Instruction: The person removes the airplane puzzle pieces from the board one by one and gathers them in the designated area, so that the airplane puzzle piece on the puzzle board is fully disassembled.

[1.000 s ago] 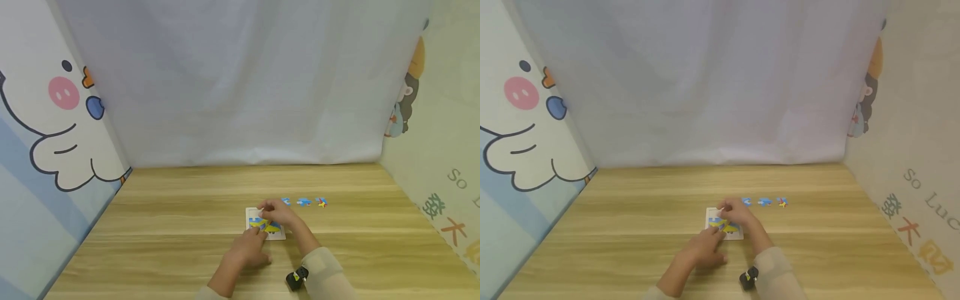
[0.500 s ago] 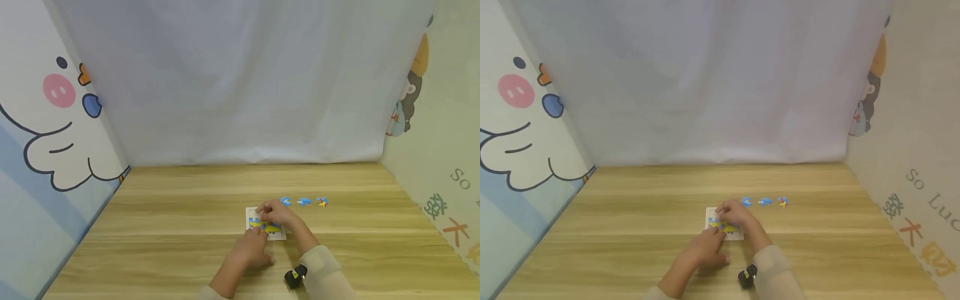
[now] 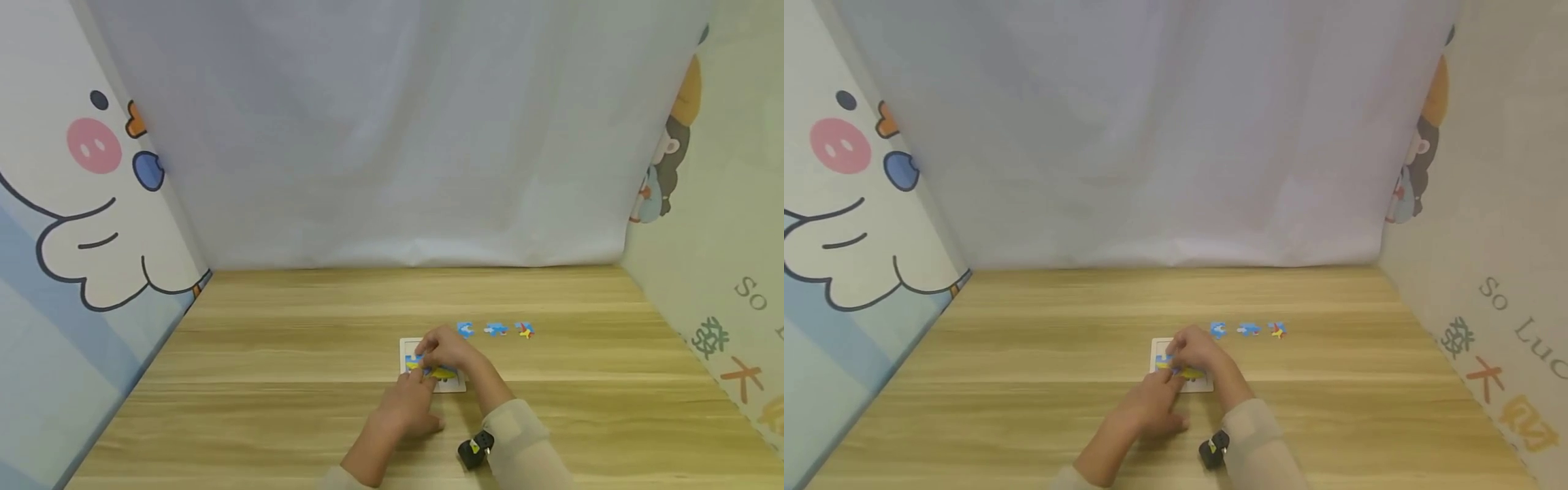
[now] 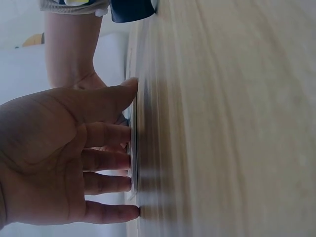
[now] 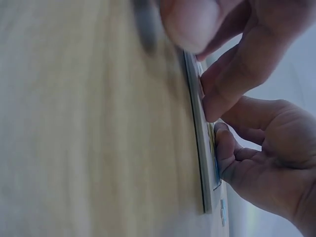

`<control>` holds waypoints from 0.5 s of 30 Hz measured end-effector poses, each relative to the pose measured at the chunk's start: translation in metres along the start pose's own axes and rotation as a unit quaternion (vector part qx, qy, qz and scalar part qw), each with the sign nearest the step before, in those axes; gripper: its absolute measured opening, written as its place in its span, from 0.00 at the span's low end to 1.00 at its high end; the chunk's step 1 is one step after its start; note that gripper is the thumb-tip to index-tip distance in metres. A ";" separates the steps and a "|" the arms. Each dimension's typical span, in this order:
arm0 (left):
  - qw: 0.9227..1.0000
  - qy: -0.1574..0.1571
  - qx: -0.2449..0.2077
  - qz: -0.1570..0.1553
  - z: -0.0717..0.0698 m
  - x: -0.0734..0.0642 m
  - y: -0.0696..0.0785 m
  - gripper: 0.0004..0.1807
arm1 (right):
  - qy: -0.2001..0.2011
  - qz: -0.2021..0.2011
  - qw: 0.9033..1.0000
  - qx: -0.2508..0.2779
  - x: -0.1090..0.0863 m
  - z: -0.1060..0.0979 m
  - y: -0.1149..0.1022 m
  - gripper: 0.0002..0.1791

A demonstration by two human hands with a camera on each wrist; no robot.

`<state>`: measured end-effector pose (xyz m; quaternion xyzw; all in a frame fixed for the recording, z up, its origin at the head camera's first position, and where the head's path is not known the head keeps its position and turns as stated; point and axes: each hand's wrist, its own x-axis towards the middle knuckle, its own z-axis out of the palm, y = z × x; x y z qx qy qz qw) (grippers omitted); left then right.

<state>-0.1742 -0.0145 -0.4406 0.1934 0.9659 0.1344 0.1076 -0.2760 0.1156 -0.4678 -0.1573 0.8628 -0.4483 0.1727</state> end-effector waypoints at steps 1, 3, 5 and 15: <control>1.000 0.000 0.001 0.000 0.000 0.000 0.000 0.38 | 0.001 0.002 1.000 -0.003 0.000 0.000 0.000 0.08; 1.000 -0.001 0.006 -0.002 0.000 0.001 0.001 0.38 | 0.004 0.001 1.000 -0.012 0.000 0.000 0.001 0.08; 1.000 -0.002 0.011 -0.005 -0.001 0.001 0.001 0.38 | 0.007 -0.001 1.000 -0.016 0.000 0.001 0.000 0.08; 1.000 -0.006 0.018 0.015 0.001 -0.004 -0.002 0.42 | 0.009 0.008 0.999 -0.035 -0.003 0.002 -0.005 0.10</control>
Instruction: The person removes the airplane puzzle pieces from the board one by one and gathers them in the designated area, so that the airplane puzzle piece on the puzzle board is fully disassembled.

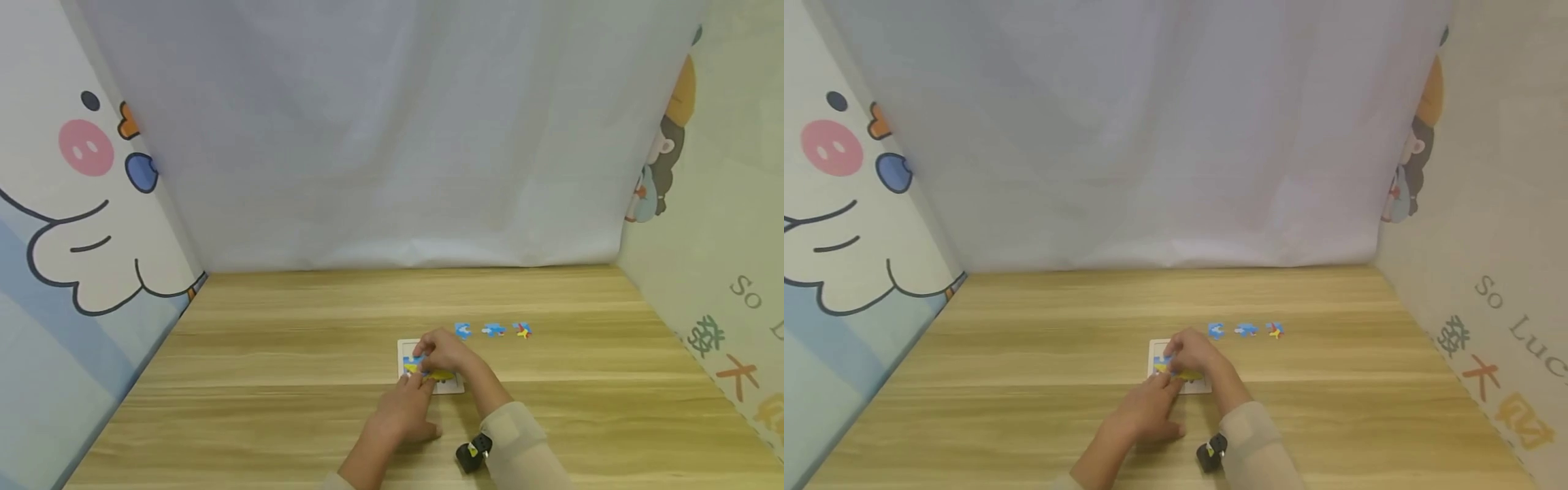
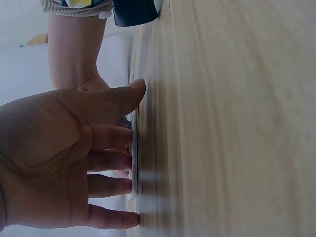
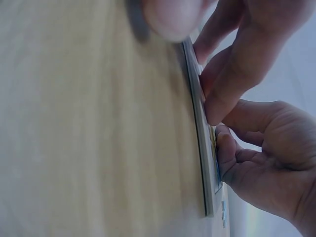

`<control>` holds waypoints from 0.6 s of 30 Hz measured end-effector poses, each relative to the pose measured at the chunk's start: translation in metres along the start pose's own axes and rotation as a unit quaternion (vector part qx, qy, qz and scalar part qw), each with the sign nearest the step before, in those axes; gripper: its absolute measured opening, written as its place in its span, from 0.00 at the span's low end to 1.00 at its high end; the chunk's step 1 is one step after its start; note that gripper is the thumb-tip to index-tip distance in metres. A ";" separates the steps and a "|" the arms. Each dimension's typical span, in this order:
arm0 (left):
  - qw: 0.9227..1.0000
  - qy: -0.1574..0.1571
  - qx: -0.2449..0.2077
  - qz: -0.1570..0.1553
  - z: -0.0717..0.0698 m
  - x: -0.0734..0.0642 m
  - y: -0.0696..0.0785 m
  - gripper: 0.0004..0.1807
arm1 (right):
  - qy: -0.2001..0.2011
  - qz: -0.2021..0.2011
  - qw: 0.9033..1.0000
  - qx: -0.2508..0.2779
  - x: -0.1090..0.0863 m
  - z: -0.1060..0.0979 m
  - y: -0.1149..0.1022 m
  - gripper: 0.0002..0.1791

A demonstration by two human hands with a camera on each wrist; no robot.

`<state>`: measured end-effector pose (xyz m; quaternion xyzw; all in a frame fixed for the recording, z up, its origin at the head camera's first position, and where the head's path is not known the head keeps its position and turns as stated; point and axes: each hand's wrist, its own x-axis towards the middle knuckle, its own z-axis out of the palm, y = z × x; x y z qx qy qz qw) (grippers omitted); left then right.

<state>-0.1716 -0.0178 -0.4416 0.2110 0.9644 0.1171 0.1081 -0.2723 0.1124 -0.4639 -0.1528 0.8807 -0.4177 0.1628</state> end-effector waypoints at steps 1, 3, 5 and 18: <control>1.000 0.001 -0.003 0.002 0.001 0.000 0.000 0.42 | 0.000 0.005 1.000 0.001 -0.001 0.000 0.000 0.10; 1.000 0.002 -0.006 0.005 0.002 0.000 0.000 0.42 | 0.000 0.012 1.000 0.006 -0.001 0.000 0.000 0.10; 1.000 0.004 -0.008 0.005 0.002 0.000 0.000 0.42 | -0.001 0.011 1.000 0.010 -0.002 0.000 -0.001 0.10; 1.000 0.004 -0.001 -0.005 0.006 0.000 0.000 0.45 | 0.002 -0.010 1.000 0.026 -0.001 0.001 0.003 0.10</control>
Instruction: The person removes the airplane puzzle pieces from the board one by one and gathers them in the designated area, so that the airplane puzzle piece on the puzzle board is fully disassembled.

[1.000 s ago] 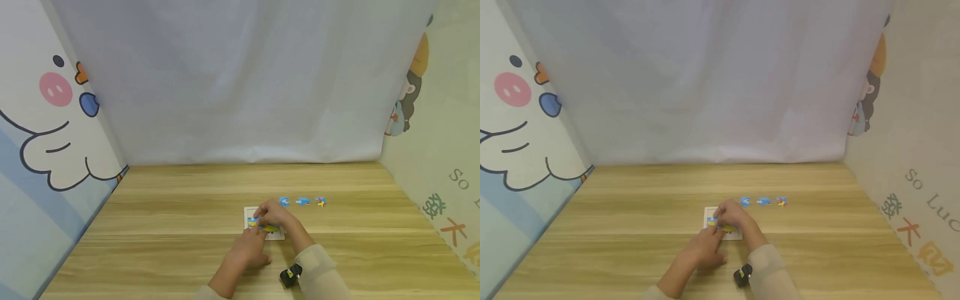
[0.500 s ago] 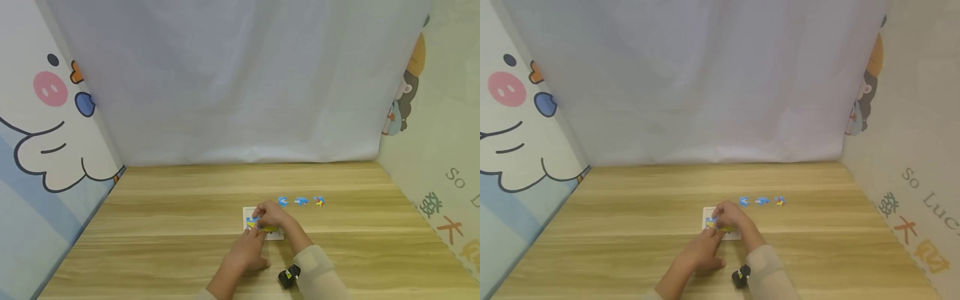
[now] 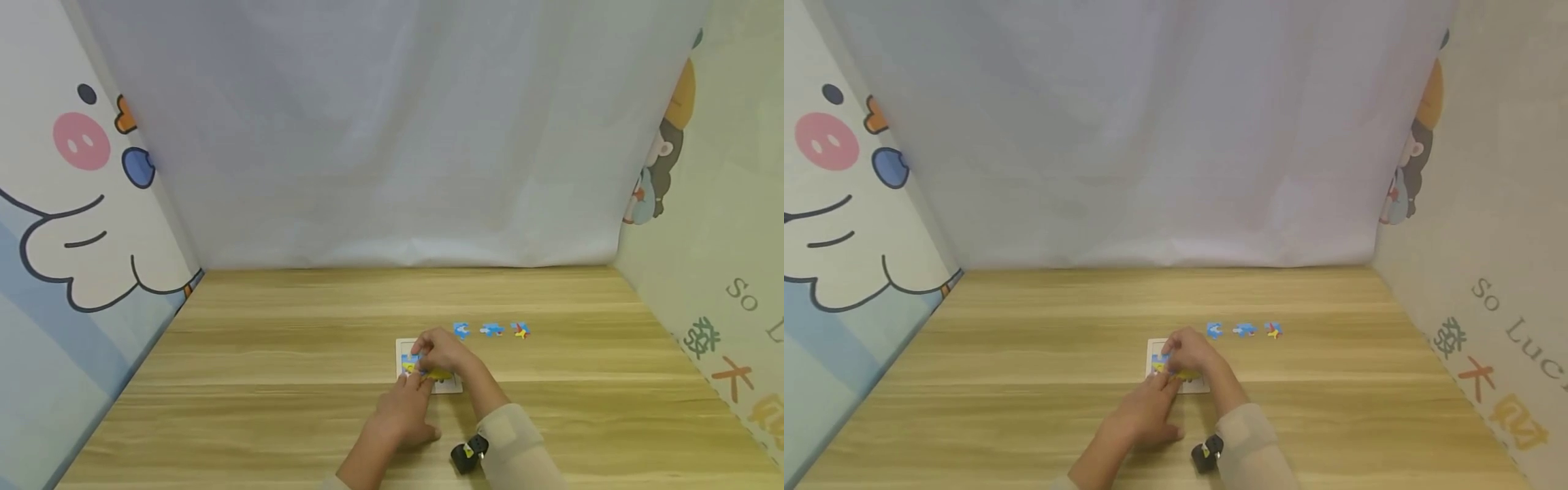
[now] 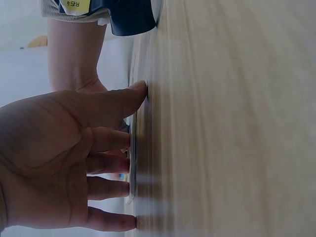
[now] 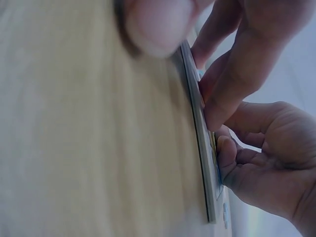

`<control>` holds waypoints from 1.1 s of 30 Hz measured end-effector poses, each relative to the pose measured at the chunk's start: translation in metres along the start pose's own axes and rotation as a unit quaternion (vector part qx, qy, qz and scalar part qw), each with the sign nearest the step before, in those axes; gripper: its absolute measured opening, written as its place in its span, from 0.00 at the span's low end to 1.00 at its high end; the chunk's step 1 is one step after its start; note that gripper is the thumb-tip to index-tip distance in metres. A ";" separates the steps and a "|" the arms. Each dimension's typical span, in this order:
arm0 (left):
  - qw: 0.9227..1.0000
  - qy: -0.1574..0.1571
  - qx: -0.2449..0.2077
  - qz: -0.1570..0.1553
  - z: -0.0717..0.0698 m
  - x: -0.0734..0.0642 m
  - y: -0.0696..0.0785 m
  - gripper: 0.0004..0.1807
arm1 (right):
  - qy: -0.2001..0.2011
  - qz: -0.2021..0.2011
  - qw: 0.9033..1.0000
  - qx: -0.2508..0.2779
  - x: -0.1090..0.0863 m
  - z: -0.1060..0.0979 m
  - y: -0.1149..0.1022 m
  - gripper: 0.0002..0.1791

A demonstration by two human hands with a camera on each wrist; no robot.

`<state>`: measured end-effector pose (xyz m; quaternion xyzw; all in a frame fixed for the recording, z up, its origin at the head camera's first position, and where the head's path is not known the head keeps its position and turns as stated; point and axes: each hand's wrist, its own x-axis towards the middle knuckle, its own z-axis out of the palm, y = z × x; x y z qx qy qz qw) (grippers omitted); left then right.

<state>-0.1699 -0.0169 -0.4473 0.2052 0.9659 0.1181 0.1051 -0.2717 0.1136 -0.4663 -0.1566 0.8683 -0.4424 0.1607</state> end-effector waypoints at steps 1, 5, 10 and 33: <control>1.000 0.000 0.002 0.001 0.000 0.000 0.000 0.45 | 0.000 -0.004 1.000 0.004 0.000 0.000 0.000 0.10; 1.000 -0.002 0.006 0.003 0.001 0.000 0.001 0.45 | -0.002 -0.014 0.999 0.038 -0.002 0.000 0.002 0.08; 1.000 0.003 0.008 0.007 0.002 0.001 0.002 0.46 | -0.003 -0.024 0.997 0.071 -0.003 -0.001 0.004 0.07; 1.000 -0.007 -0.022 0.003 -0.003 0.002 -0.002 0.42 | -0.006 -0.010 0.988 0.152 -0.004 -0.003 0.007 0.09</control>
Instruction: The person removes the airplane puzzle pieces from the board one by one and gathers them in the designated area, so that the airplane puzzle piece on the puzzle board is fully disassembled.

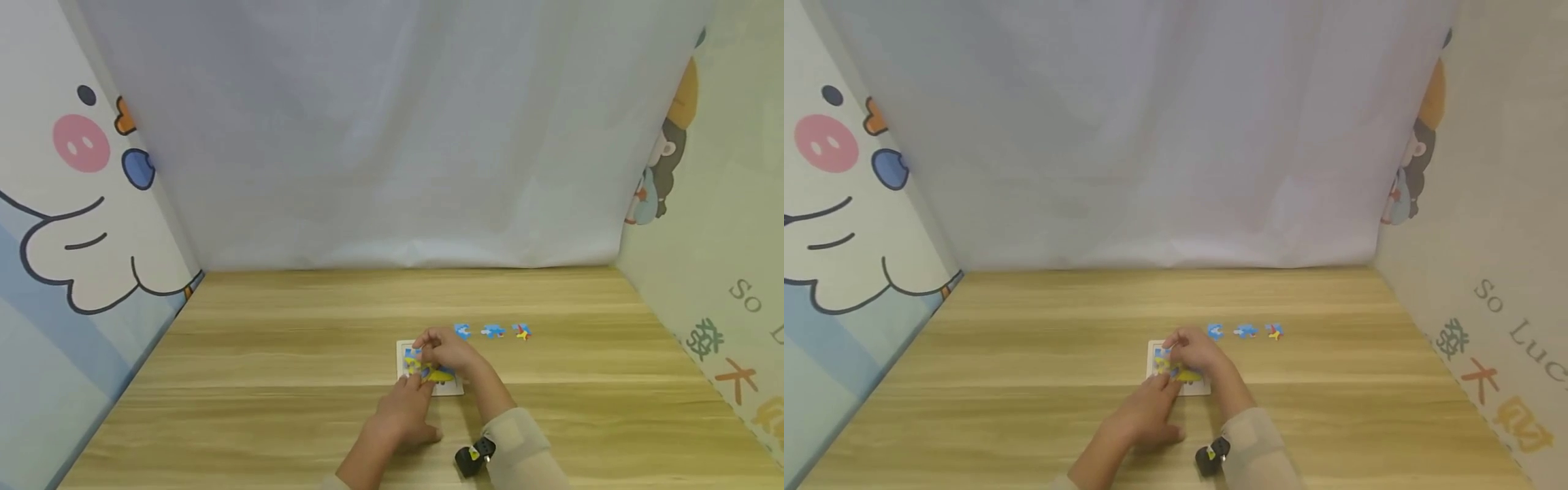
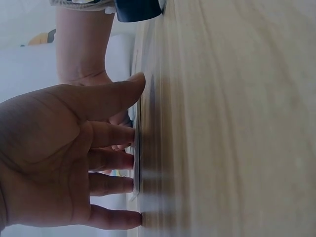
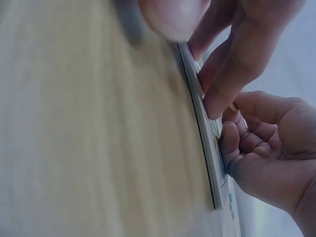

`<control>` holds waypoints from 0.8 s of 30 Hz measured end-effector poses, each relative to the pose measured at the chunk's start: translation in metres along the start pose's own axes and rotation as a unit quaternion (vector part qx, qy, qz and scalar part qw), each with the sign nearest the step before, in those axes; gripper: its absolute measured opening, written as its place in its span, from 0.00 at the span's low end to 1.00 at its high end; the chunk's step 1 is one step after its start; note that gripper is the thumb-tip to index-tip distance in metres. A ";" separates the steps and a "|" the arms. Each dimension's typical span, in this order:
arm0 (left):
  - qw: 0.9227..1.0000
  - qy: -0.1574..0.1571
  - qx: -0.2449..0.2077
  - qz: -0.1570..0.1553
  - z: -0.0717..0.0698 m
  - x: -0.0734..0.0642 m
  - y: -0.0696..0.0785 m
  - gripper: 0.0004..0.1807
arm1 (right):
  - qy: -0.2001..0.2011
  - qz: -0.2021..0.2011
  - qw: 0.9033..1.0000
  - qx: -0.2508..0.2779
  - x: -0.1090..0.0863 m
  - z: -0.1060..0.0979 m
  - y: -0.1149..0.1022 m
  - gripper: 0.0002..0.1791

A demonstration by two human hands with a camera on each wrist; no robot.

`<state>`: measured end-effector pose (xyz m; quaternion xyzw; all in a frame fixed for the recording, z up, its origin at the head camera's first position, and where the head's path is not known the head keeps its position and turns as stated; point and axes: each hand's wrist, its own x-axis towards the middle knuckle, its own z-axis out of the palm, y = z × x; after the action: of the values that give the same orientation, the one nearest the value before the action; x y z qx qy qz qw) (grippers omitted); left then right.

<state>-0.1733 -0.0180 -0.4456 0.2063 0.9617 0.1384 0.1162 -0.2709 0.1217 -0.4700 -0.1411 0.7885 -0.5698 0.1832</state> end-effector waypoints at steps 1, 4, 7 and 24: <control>1.000 0.001 0.001 0.000 0.000 0.000 0.000 0.42 | 0.000 -0.003 1.000 0.003 -0.001 0.000 0.000 0.09; 1.000 0.002 0.004 -0.002 -0.002 -0.001 0.002 0.42 | 0.005 -0.014 1.000 0.013 -0.003 -0.002 0.000 0.09; 1.000 0.004 0.011 -0.003 -0.003 -0.002 0.004 0.43 | 0.011 -0.021 0.999 0.029 -0.005 -0.005 0.000 0.10; 1.000 0.007 0.020 -0.009 0.000 -0.001 0.005 0.45 | 0.064 0.001 0.998 0.002 -0.018 -0.030 0.008 0.11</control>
<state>-0.1706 -0.0141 -0.4437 0.1988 0.9669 0.1191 0.1064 -0.2688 0.1574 -0.4667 -0.1031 0.7979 -0.5788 0.1331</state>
